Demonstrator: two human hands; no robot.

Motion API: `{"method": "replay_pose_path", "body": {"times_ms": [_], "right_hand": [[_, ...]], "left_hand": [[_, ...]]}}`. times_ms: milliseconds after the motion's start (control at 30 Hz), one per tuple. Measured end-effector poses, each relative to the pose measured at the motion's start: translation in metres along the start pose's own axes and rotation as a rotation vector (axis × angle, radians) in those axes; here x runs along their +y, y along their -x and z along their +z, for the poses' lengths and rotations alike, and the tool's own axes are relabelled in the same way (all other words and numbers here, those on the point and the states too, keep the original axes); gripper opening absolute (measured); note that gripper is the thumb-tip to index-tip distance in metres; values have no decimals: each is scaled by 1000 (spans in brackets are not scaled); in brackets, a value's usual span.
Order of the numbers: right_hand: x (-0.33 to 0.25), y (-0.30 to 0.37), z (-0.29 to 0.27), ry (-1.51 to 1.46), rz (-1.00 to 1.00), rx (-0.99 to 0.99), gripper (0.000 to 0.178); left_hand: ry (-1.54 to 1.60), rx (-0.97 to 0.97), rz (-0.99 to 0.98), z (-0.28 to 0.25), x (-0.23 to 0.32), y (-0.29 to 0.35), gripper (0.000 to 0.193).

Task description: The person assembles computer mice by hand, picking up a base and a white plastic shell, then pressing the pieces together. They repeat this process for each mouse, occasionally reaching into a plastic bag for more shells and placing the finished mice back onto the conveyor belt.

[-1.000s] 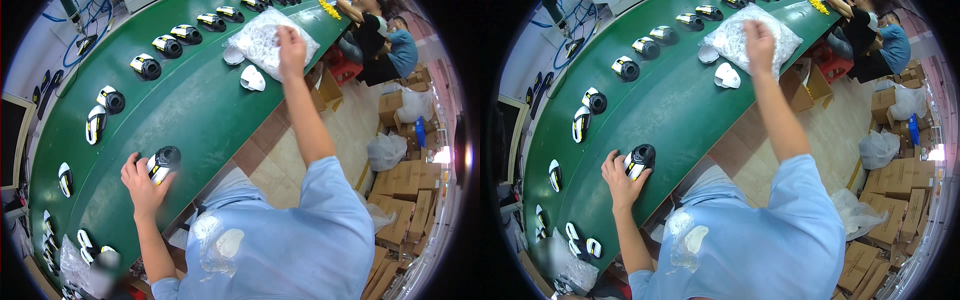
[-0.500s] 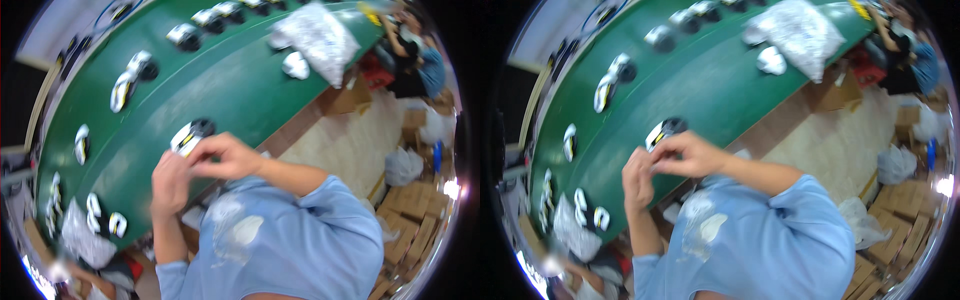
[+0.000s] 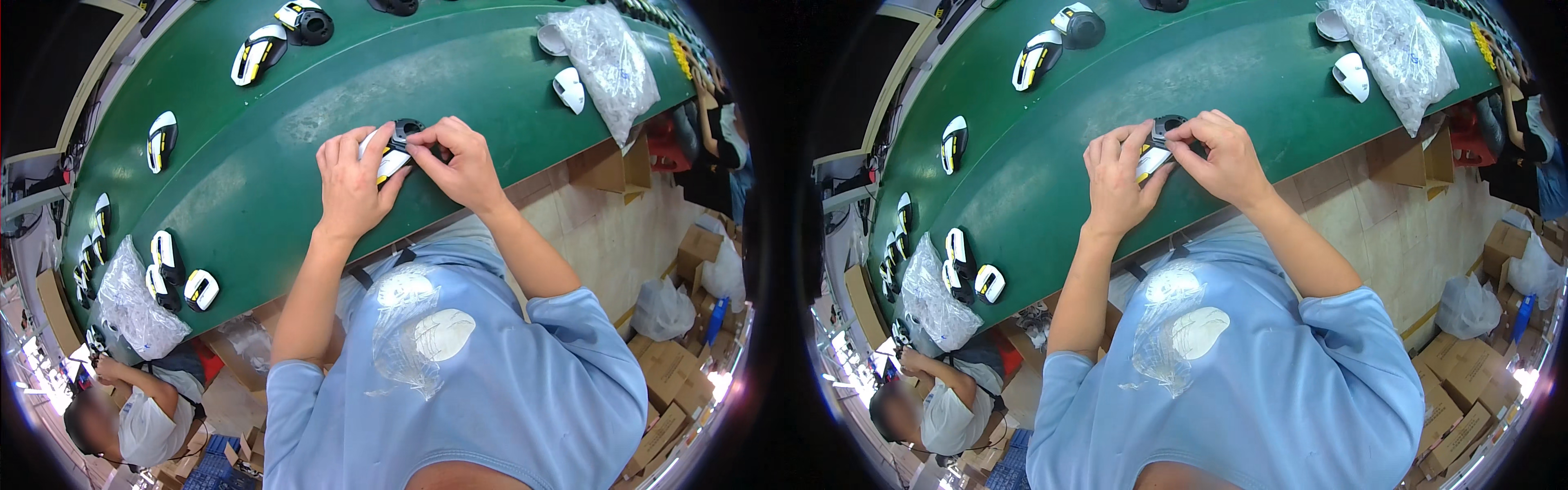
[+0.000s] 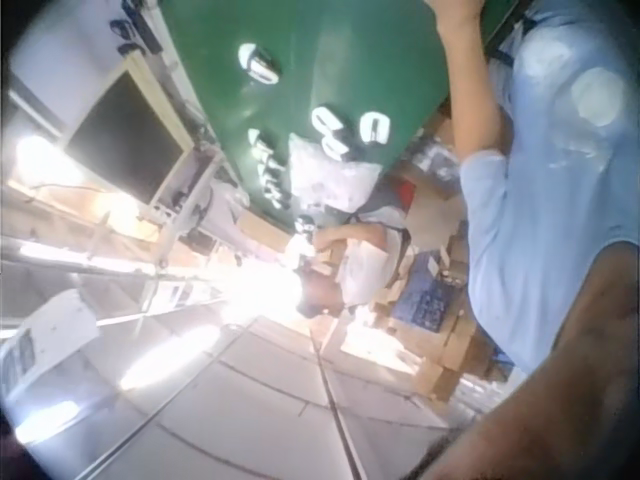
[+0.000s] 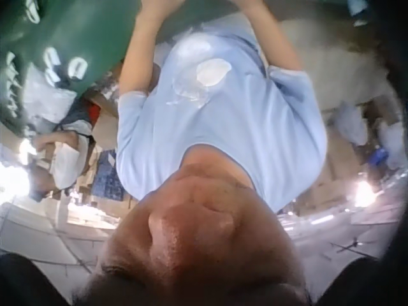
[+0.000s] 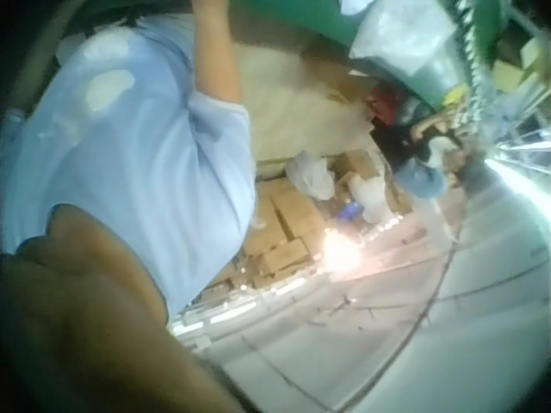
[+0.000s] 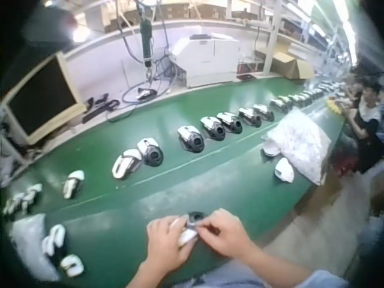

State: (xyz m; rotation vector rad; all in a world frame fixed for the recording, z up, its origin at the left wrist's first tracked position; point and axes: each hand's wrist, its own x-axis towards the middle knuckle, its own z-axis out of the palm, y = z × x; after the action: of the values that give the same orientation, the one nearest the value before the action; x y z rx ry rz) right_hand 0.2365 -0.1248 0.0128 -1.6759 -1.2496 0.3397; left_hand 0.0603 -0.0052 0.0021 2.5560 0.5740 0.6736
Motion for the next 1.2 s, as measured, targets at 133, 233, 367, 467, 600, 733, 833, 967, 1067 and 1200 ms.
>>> {"method": "replay_pose_path", "body": {"times_ms": [133,233,367,467,600,733,833,967,1067,1200], "right_hand": [[-1,-3,-10,110,-116,-58,16],[-3,1,-17,244,-223,-104,21],[0,11,-21,261,-212,-219,39],[1,8,-25,278,-191,-308,38],[33,-24,-63,354,-372,-381,35],[98,-80,-155,586,-297,143,29],[128,-95,-191,951,-97,180,30],[160,-111,-219,938,79,-89,30],[124,-106,-205,479,-22,180,24],[46,-64,-119,-503,-1,262,38]], "left_hand": [[-63,27,56,3,0,-3,63],[-87,19,75,1,-1,-6,61],[-108,16,102,-4,-3,-7,58],[-96,-6,118,-8,-3,-9,58],[-137,-12,124,-10,-2,-11,57],[-134,3,121,-4,-1,-8,57],[-92,38,123,2,-5,-5,58],[-68,35,96,3,-6,-3,60],[-73,10,89,-1,-6,-3,62],[-12,24,34,-5,-12,1,68]]}}
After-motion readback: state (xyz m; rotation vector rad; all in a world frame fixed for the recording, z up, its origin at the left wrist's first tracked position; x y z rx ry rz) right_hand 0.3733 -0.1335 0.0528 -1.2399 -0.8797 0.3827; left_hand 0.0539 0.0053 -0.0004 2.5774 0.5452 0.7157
